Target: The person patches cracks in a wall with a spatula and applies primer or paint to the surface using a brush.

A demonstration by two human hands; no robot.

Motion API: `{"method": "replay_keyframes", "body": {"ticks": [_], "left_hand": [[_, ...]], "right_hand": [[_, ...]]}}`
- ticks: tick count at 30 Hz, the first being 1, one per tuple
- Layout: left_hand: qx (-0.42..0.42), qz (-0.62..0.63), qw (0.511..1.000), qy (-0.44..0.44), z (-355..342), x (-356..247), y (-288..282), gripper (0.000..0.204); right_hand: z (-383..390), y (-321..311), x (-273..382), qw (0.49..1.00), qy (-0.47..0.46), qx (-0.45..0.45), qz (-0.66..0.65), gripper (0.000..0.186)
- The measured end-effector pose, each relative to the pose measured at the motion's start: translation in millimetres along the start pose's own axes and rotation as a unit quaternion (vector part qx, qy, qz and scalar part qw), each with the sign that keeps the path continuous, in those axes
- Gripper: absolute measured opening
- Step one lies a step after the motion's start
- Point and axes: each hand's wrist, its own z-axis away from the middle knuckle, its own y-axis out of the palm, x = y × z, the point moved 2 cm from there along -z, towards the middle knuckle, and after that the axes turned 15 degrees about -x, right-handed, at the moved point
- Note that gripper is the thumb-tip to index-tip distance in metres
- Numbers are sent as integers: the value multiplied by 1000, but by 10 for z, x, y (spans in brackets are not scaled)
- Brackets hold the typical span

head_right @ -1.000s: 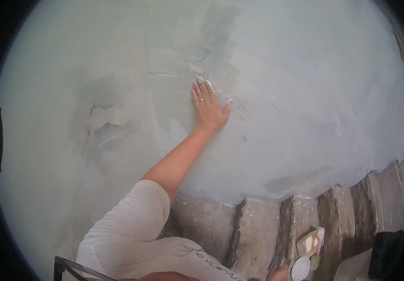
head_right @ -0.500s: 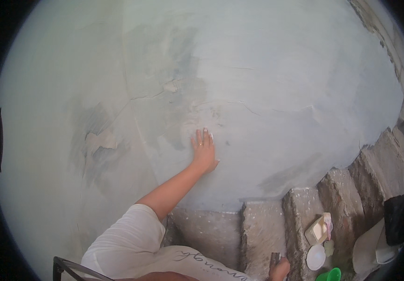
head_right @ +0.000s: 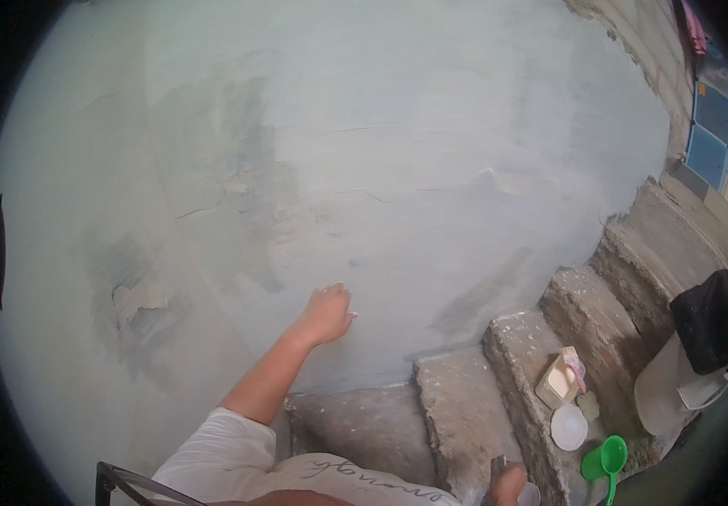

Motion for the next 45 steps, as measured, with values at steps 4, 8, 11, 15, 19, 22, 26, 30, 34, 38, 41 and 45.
{"method": "replay_keyframes", "body": {"ticks": [4, 8, 11, 15, 19, 22, 26, 30, 34, 38, 41, 45], "left_hand": [[40, -18, 992, 119, -76, -722, -796, 39], [-65, -90, 960, 259, 122, -1423, -1649, 43], [-108, -135, 930, 325, 243, -1854, -1991, 44], [-240, -132, 868, 414, 355, -2288, -2038, 32], [-317, -35, 849, 421, 463, -2473, -1977, 24], [-332, -9, 843, 422, 480, -2505, -1958, 21], [-345, 7, 841, 417, 437, -2478, -1937, 17], [-346, 19, 842, 414, 416, -2449, -1881, 13], [-347, 13, 846, 403, 368, -2436, -1839, 9], [-291, -17, 867, 404, 434, -2373, -1922, 6], [-188, -30, 904, 382, 348, -2178, -1923, 31], [-145, -76, 938, 307, -108, -1793, -1644, 62]], "right_hand": [[12, -88, 5, 1000, 18, 1, -5, 30], [15, -175, 25, 999, 34, 11, 12, 31], [53, -241, -24, 998, 23, 46, 48, 31], [138, -385, -101, 998, 44, 35, 16, 31], [232, -504, -136, 998, 50, 25, 22, 29], [310, -515, -226, 997, 63, 24, 41, 27], [449, -400, -434, 998, 13, 6, 63, 28], [567, -252, -577, 990, 97, -8, -105, 23], [559, -329, -501, 994, 105, 16, 13, 22], [463, -512, -286, 995, 78, 34, 42, 22], [424, -581, -208, 995, 88, 38, 38, 25], [442, -566, -294, 993, 107, 47, 23, 30]]}}
